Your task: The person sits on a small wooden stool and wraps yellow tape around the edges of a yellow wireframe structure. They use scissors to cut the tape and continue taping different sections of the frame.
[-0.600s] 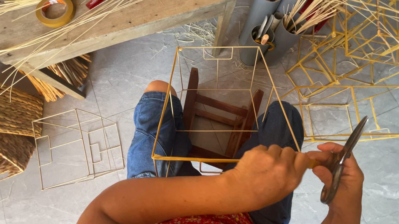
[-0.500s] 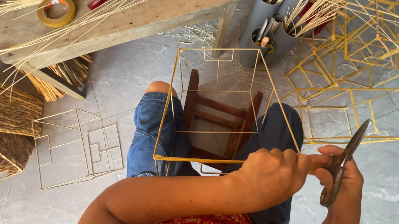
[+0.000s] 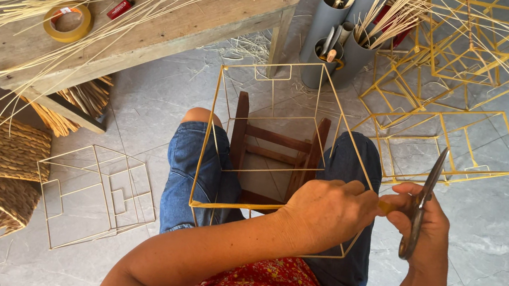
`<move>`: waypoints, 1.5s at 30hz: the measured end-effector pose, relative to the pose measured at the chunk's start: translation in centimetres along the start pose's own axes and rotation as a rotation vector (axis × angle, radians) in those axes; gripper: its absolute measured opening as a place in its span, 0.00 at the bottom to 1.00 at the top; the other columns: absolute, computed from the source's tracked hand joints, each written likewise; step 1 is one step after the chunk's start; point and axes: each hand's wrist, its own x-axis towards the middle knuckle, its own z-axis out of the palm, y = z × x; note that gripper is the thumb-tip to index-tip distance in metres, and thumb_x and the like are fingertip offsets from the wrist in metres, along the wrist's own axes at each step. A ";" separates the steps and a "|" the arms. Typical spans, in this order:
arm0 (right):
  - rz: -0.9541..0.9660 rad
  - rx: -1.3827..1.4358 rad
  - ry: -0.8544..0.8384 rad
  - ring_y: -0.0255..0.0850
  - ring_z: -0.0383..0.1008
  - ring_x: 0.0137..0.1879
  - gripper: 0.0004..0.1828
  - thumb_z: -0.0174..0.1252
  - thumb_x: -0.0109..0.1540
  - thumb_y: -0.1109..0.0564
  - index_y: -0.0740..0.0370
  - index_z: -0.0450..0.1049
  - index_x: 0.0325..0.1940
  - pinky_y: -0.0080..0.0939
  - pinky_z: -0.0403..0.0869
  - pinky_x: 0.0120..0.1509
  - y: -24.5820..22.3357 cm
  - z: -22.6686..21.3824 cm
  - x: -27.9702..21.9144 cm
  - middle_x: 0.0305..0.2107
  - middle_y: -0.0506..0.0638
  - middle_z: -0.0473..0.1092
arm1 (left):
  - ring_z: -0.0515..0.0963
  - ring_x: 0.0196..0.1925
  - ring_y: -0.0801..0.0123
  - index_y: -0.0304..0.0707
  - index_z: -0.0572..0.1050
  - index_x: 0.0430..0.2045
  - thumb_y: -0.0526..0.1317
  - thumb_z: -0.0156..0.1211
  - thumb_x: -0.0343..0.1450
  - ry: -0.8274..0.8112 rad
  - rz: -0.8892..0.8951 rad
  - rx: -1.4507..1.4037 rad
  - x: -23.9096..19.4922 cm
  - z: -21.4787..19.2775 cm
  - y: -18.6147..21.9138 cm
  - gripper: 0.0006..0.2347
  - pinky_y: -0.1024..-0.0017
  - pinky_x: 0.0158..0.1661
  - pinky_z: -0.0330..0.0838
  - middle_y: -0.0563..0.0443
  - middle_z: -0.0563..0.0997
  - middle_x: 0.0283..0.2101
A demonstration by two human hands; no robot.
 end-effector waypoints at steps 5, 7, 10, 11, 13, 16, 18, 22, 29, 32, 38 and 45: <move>0.008 0.019 -0.012 0.41 0.79 0.50 0.27 0.66 0.59 0.63 0.65 0.70 0.62 0.40 0.76 0.58 0.1 0.4 -0.3 0.44 0.55 0.78 | 0.81 0.23 0.63 0.35 0.76 0.24 0.40 0.61 0.73 -0.088 0.006 0.118 0.2 0.2 0.1 0.09 0.68 0.21 0.72 0.48 0.78 0.21; 0.017 0.015 -0.013 0.41 0.80 0.50 0.27 0.66 0.58 0.62 0.65 0.70 0.61 0.41 0.77 0.58 0.0 0.4 -0.4 0.44 0.55 0.78 | 0.81 0.23 0.63 0.35 0.77 0.24 0.41 0.60 0.74 -0.146 -0.027 0.126 0.3 0.2 0.1 0.10 0.68 0.21 0.73 0.48 0.79 0.21; 0.041 -0.030 0.006 0.41 0.80 0.50 0.27 0.67 0.58 0.62 0.64 0.70 0.61 0.41 0.77 0.58 0.2 0.3 -0.6 0.44 0.55 0.78 | 0.82 0.24 0.60 0.34 0.77 0.25 0.44 0.57 0.75 -0.189 -0.094 0.079 0.2 0.0 0.3 0.13 0.67 0.20 0.74 0.46 0.80 0.22; 0.044 -0.047 0.009 0.41 0.80 0.50 0.26 0.67 0.58 0.62 0.64 0.71 0.60 0.41 0.77 0.57 0.3 0.3 -0.6 0.43 0.55 0.78 | 0.82 0.24 0.59 0.33 0.77 0.26 0.45 0.56 0.75 -0.203 -0.118 0.051 0.2 -0.1 0.3 0.14 0.66 0.20 0.74 0.45 0.80 0.22; 0.041 -0.058 0.008 0.40 0.79 0.50 0.26 0.67 0.58 0.62 0.64 0.71 0.61 0.40 0.76 0.57 0.5 0.3 -0.6 0.43 0.55 0.78 | 0.82 0.24 0.57 0.32 0.78 0.26 0.45 0.56 0.75 -0.194 -0.139 -0.004 0.1 -0.3 0.2 0.14 0.65 0.21 0.75 0.44 0.80 0.22; 0.028 -0.037 -0.004 0.39 0.78 0.51 0.26 0.66 0.59 0.62 0.64 0.71 0.62 0.39 0.74 0.57 0.8 0.2 -0.6 0.44 0.54 0.78 | 0.82 0.25 0.56 0.32 0.79 0.27 0.45 0.58 0.74 -0.154 -0.153 -0.100 0.2 -0.7 -0.2 0.13 0.64 0.23 0.75 0.44 0.79 0.23; 0.030 -0.026 -0.010 0.39 0.78 0.50 0.27 0.66 0.59 0.62 0.64 0.71 0.62 0.38 0.74 0.57 0.9 0.2 -0.5 0.44 0.54 0.78 | 0.81 0.21 0.58 0.32 0.80 0.32 0.44 0.59 0.72 -0.166 -0.195 -0.188 0.1 -0.8 -0.4 0.11 0.65 0.22 0.75 0.44 0.79 0.24; 0.045 0.006 -0.003 0.41 0.79 0.50 0.27 0.67 0.58 0.62 0.65 0.70 0.62 0.41 0.75 0.58 1.0 0.2 -0.6 0.44 0.55 0.78 | 0.79 0.25 0.59 0.33 0.81 0.36 0.41 0.61 0.73 -0.089 -0.151 -0.165 -0.5 -1.1 -0.3 0.09 0.65 0.27 0.75 0.45 0.77 0.28; 0.039 0.035 0.007 0.45 0.80 0.51 0.26 0.64 0.59 0.65 0.65 0.70 0.61 0.48 0.78 0.60 0.6 0.1 -0.6 0.44 0.57 0.78 | 0.80 0.36 0.60 0.33 0.79 0.40 0.41 0.63 0.71 -0.024 0.047 0.154 -3.6 -5.3 -1.0 0.10 0.62 0.44 0.73 0.49 0.77 0.32; 0.046 0.042 0.019 0.45 0.80 0.51 0.26 0.64 0.59 0.65 0.66 0.70 0.61 0.48 0.78 0.61 0.7 0.0 -0.8 0.44 0.57 0.78 | 0.80 0.38 0.61 0.31 0.78 0.46 0.41 0.63 0.71 -0.051 0.083 0.187 -5.6 -8.1 -2.0 0.13 0.64 0.46 0.73 0.49 0.78 0.34; 0.046 0.026 0.014 0.45 0.79 0.51 0.26 0.65 0.59 0.65 0.66 0.70 0.62 0.47 0.77 0.61 0.8 0.3 -0.5 0.44 0.57 0.77 | 0.81 0.31 0.63 0.30 0.77 0.48 0.40 0.62 0.71 -0.145 0.022 0.214 -9.3 -12.8 -3.9 0.15 0.61 0.47 0.75 0.51 0.79 0.27; 0.036 0.039 0.005 0.44 0.80 0.51 0.26 0.65 0.59 0.62 0.66 0.70 0.62 0.47 0.78 0.60 0.3 0.5 -0.4 0.43 0.56 0.77 | 0.78 0.19 0.61 0.38 0.73 0.25 0.40 0.63 0.71 -0.175 -0.076 0.189 -11.6 -13.9 -5.0 0.08 0.58 0.49 0.78 0.51 0.72 0.13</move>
